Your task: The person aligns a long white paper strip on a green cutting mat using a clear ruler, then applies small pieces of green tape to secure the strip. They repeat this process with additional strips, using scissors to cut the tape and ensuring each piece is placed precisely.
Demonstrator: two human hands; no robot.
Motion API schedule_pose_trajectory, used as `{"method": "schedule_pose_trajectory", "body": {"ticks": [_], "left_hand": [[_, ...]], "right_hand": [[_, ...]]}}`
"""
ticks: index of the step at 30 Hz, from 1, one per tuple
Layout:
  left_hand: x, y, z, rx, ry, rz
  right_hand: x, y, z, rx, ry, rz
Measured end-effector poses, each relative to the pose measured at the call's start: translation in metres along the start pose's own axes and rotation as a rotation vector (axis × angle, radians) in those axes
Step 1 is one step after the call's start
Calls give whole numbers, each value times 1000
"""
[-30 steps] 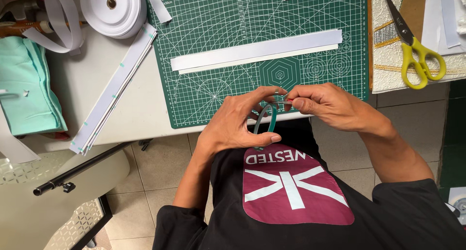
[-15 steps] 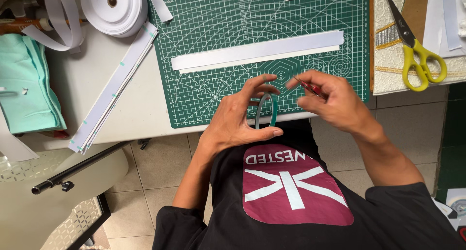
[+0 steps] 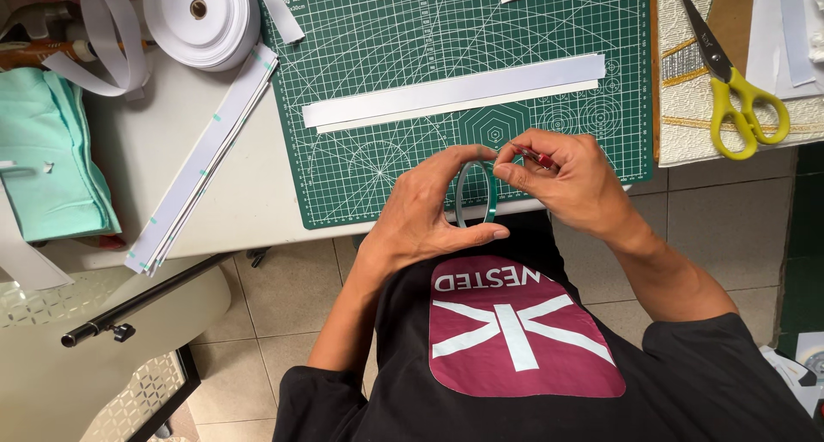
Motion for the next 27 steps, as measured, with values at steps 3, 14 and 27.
{"method": "schedule_pose_trajectory", "body": {"ticks": [3,14,27], "left_hand": [[2,0,-3,33,-18,1],[7,2,10,-104,20,59],[13,6,17,-140,80,87]], "right_hand": [[-4,1,11,-129,63,-33],[-13,0,15,-83,108,-55],[-12,-5,12,-3,82,-35]]}}
Point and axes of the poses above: each hand's wrist, its own y-axis away from the middle knuckle, its own x-axis out of the palm, z = x × y, the point moved 10 cm from there along -y, towards the middle knuckle, and after that the axes turned 7 degrees about z, right-handed, at the moved point
